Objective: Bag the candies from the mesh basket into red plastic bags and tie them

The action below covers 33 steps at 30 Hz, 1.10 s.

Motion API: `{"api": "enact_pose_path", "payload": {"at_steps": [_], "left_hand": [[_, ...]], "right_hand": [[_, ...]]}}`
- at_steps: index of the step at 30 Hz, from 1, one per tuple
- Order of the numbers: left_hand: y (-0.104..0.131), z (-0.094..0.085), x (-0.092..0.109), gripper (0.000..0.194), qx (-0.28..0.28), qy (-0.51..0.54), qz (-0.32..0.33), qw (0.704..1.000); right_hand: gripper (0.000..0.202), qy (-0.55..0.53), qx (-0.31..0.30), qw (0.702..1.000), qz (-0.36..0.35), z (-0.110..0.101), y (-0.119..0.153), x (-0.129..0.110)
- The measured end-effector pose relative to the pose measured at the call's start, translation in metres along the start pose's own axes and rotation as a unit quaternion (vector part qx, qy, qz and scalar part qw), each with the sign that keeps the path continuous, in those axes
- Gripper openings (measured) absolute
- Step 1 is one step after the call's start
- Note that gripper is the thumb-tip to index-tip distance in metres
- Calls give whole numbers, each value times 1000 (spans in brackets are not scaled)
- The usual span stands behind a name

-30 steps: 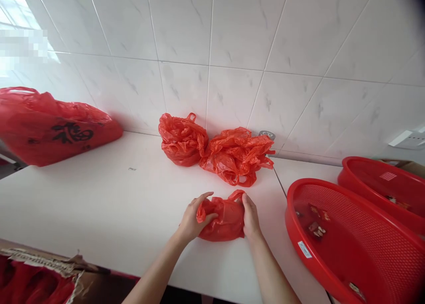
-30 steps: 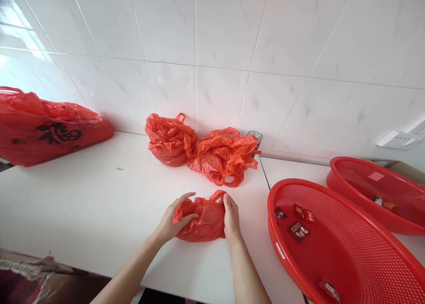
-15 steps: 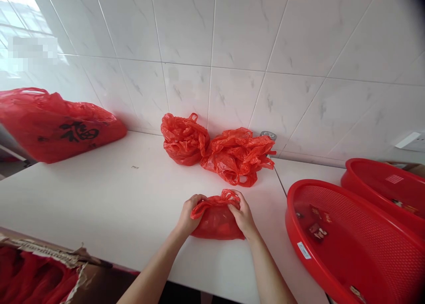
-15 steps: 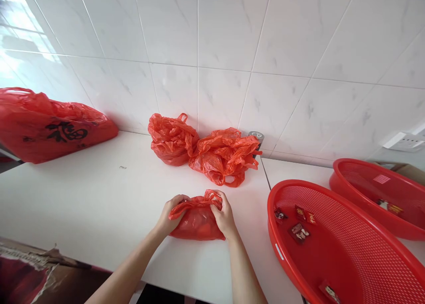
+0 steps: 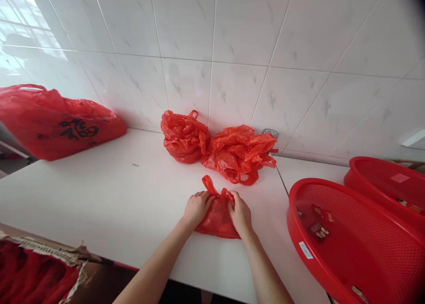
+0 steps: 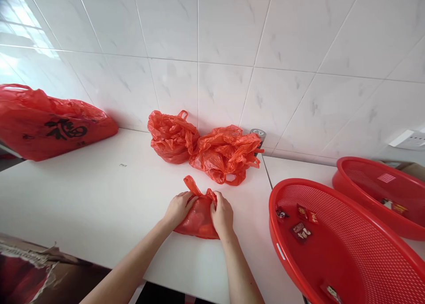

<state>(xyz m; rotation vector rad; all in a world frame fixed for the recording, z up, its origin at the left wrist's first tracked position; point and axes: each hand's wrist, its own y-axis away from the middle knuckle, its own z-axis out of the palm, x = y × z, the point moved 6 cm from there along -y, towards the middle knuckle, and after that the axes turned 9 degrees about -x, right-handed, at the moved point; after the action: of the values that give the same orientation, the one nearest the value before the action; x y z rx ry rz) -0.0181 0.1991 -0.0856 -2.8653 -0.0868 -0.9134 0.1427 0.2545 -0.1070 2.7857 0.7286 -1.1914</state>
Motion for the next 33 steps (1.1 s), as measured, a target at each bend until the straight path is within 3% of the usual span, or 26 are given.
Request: {"api": "enact_pose_path", "payload": {"at_steps": [6, 13, 17, 19, 24, 29, 33], "left_hand": [[-2, 1, -6, 31, -17, -25, -11, 999], [11, -6, -3, 26, -25, -5, -26, 999], [22, -13, 13, 26, -25, 53, -11, 998], [25, -16, 22, 32, -30, 130, -2, 991], [27, -18, 26, 47, -43, 251, -56, 965], [33, -18, 26, 49, -40, 316, -62, 946], [46, -23, 11, 51, 22, 293, -76, 953]], "right_hand": [[33, -17, 10, 1000, -12, -1, -1, 1], [13, 2, 16, 1000, 21, -3, 1, 0], [15, -119, -45, 992, 18, -12, 6, -7], [23, -243, -74, 967, 10, -18, 9, -13], [34, -481, -135, 866, 36, -23, 11, -23], [45, -606, -117, 785, 50, -26, 13, -33], [51, -639, -124, 759, 13, -34, 18, -45]]}}
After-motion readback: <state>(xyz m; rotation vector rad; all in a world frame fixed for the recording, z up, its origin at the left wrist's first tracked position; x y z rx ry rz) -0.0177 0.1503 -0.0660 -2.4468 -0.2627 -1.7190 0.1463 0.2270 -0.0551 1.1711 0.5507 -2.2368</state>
